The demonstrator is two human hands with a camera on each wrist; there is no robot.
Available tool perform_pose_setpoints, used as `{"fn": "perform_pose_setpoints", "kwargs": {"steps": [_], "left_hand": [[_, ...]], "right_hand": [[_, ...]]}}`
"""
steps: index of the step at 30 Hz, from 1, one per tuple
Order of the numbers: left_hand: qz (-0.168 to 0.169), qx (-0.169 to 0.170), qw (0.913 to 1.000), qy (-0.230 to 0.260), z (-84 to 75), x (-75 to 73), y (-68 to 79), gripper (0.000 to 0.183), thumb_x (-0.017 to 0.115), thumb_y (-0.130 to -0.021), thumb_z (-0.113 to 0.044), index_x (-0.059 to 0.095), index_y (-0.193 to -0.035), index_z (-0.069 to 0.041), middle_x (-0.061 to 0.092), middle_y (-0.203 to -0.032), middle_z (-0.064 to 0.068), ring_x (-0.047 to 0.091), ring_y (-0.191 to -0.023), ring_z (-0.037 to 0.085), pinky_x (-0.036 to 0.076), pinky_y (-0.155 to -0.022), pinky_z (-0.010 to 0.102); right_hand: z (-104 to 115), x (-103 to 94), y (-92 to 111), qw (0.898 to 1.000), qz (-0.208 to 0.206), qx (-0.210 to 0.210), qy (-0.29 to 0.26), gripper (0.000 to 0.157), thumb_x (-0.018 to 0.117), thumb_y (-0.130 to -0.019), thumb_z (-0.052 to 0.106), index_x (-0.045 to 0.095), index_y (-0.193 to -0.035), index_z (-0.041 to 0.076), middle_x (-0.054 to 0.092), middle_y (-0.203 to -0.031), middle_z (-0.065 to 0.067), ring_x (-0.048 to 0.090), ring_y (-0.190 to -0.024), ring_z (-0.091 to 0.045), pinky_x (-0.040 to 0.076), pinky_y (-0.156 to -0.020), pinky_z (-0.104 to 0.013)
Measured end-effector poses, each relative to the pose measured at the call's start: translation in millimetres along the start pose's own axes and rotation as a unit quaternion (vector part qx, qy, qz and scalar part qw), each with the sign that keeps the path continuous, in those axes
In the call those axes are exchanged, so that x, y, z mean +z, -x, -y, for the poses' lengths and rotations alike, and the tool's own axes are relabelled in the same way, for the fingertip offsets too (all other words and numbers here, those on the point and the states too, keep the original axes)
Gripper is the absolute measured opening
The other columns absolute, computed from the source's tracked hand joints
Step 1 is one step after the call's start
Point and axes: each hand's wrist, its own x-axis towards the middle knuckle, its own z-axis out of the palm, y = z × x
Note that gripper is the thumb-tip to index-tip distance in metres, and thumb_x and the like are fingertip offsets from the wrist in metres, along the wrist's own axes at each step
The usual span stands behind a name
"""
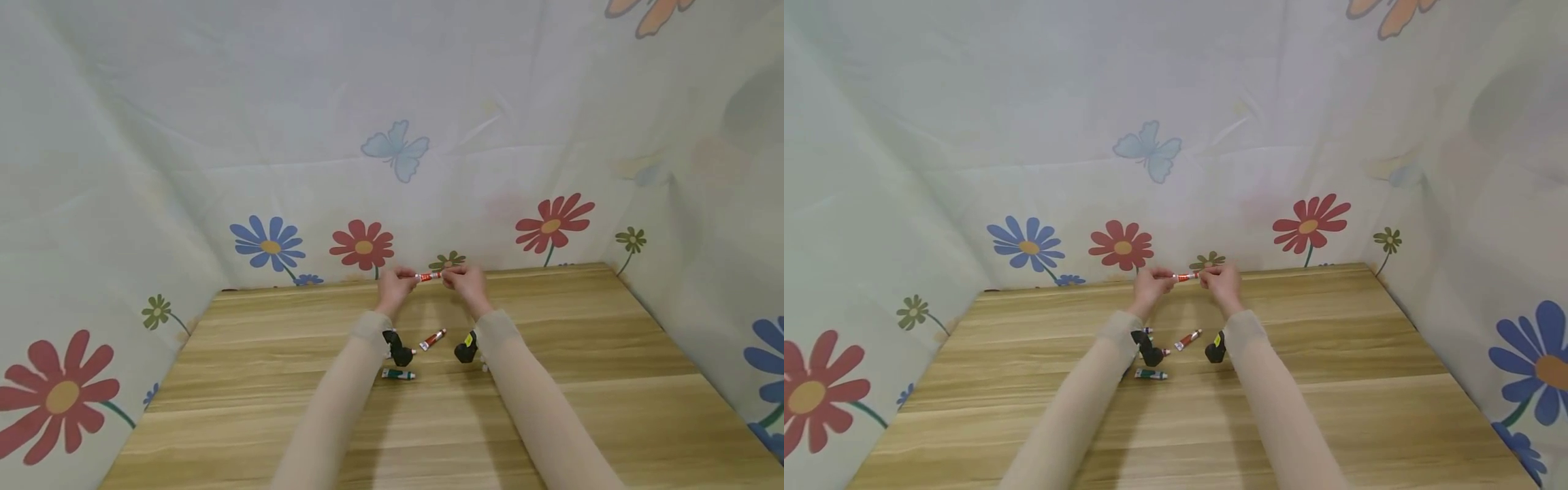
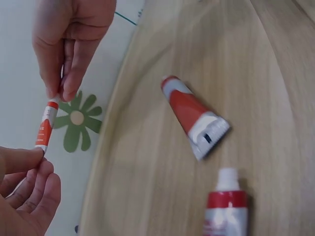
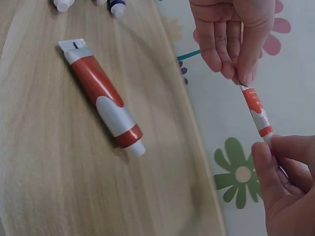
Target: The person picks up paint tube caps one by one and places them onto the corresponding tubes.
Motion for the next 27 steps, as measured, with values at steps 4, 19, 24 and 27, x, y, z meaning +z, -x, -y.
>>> {"fn": "perform_pose_setpoints", "kwargs": {"steps": [4,19,24,27], "left_hand": [[-0.002,-0.001,0.9998,-0.021,10.5,2.8,-1.2,0.01,0.076,-0.086,-0.001,0.075,-0.093,0.005,0.071,-0.083,0.013,0.06,-0.07,0.015,0.048,-0.063,0.024],[0.014,-0.009,0.9907,-0.135,31.6,6.6,2.2,0.011,0.074,-0.076,0.002,0.076,-0.088,0.001,0.071,-0.089,0.014,0.062,-0.087,0.03,0.05,-0.082,0.038],[0.02,0.014,0.9895,-0.142,31.5,6.1,4.8,0.013,0.067,-0.075,0.003,0.076,-0.086,0.001,0.07,-0.086,0.012,0.062,-0.084,0.028,0.051,-0.079,0.035],[0.035,-0.005,0.9867,-0.159,24.4,5.9,8.0,0.016,0.068,-0.079,0.003,0.076,-0.093,0.004,0.071,-0.093,0.016,0.062,-0.09,0.03,0.05,-0.082,0.037]], "right_hand": [[-6.9,0.8,-0.9,0.999,0.008,0.008,0.04,0.023,0.069,-0.092,0.004,0.071,-0.108,-0.012,0.073,-0.092,-0.016,0.063,-0.071,-0.009,0.053,-0.068,-0.023],[-22.3,9.6,5.4,0.997,0.017,0.072,0.013,0.023,0.068,-0.088,-0.003,0.069,-0.109,-0.012,0.07,-0.09,-0.02,0.066,-0.073,-0.019,0.057,-0.073,-0.029],[-23.7,11.2,7.5,0.997,0.011,0.075,0.027,0.023,0.069,-0.087,-0.005,0.069,-0.109,-0.013,0.071,-0.098,-0.023,0.066,-0.069,-0.014,0.056,-0.068,-0.023],[-27.6,11.8,6.4,0.997,0.006,0.076,0.025,0.024,0.069,-0.088,-0.006,0.068,-0.11,-0.013,0.071,-0.101,-0.024,0.066,-0.068,-0.013,0.055,-0.064,-0.02]]}}
